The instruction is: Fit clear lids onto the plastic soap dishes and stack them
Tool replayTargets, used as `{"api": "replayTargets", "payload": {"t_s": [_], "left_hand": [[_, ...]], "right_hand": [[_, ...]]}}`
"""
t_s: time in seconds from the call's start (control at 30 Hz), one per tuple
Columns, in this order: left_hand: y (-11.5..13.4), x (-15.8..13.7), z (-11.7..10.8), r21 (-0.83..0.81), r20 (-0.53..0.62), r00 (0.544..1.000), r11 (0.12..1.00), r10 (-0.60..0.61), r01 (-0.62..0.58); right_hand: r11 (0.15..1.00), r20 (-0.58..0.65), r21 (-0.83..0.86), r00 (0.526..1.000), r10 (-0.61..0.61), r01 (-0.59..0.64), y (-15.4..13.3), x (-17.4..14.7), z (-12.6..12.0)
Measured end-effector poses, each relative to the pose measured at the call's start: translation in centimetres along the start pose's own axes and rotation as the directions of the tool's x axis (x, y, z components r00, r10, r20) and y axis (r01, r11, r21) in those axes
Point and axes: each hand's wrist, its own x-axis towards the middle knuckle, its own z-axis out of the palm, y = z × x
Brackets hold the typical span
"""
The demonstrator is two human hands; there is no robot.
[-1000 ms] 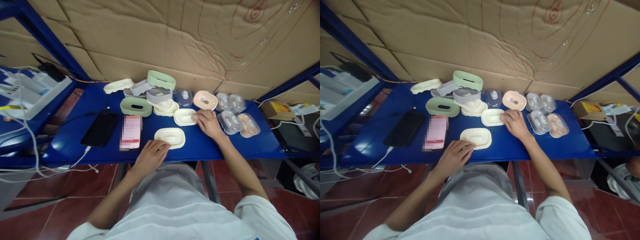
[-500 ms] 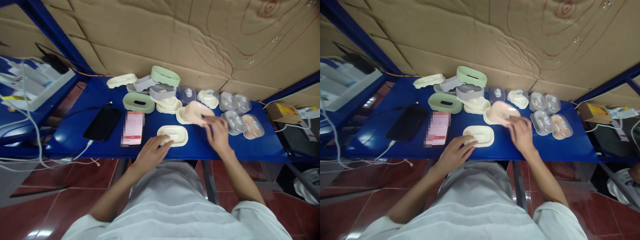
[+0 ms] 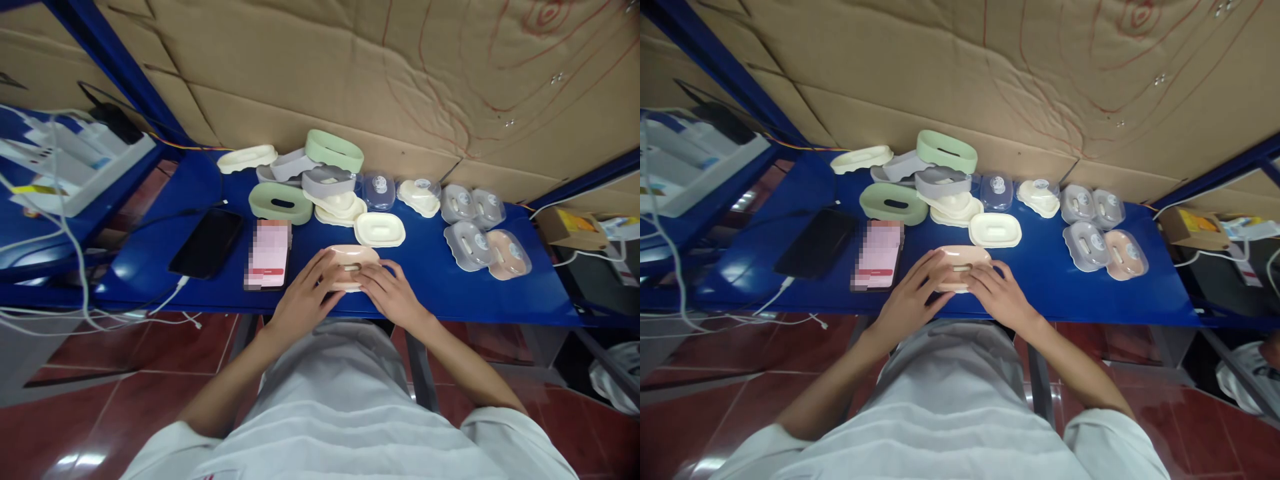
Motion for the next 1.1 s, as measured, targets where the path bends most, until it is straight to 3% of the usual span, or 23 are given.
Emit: {"api": "replayTargets", "payload": {"t_s": [0.3,0.37,0.43,0.5,0.57,0.7,0.8,0.9,1.0,1.1], "left_hand": [[-0.4,-0.2,0.2,0.015,0.059,0.998,1.000,0.023,-0.024],[-0.3,-0.1,0.2,0.033,0.045,0.999,0.999,0.025,-0.026],[-0.2,-0.1,0.2,0.035,0.044,0.999,0.999,0.019,-0.021],[-0.2,-0.1,0.2,0.033,0.054,0.998,0.999,0.023,-0.025],[-0.2,-0.1,0.2,0.038,0.059,0.998,0.999,0.027,-0.029],[-0.2,-0.1,0.3,0.053,0.052,0.998,0.998,0.023,-0.026],[-0.1,-0.1,0.3,0.035,0.055,0.998,0.999,0.021,-0.023],[0.1,-0.1,0.2,0.022,0.008,1.000,1.000,-0.016,0.016],[0.2,-0.2,0.2,0.023,-0.033,0.998,0.998,-0.058,0.058],[0.2,-0.2,0.2,0.021,-0.028,0.997,0.998,-0.066,0.066]], "right_hand": [[0.992,0.063,0.032,0.990,-0.122,0.120,1.0,0.2,0.3],[0.995,0.066,0.085,0.996,-0.060,0.054,2.8,1.1,-0.3],[0.987,0.058,0.059,0.988,0.146,-0.149,5.6,3.0,-0.8],[0.912,0.062,-0.054,0.910,0.410,-0.407,8.7,5.7,-0.9],[0.807,0.138,-0.185,0.798,0.586,-0.561,11.4,8.6,-0.2],[0.646,0.271,-0.292,0.586,0.763,-0.706,13.7,13.1,2.2],[0.560,0.271,-0.283,0.496,0.825,-0.778,13.7,14.4,3.7],[0.560,0.258,-0.245,0.503,0.825,-0.792,14.1,14.4,4.1],[0.600,0.215,-0.122,0.569,0.793,-0.790,15.5,13.1,3.5],[0.616,0.092,0.058,0.619,0.780,-0.786,16.9,10.6,2.7]]}}
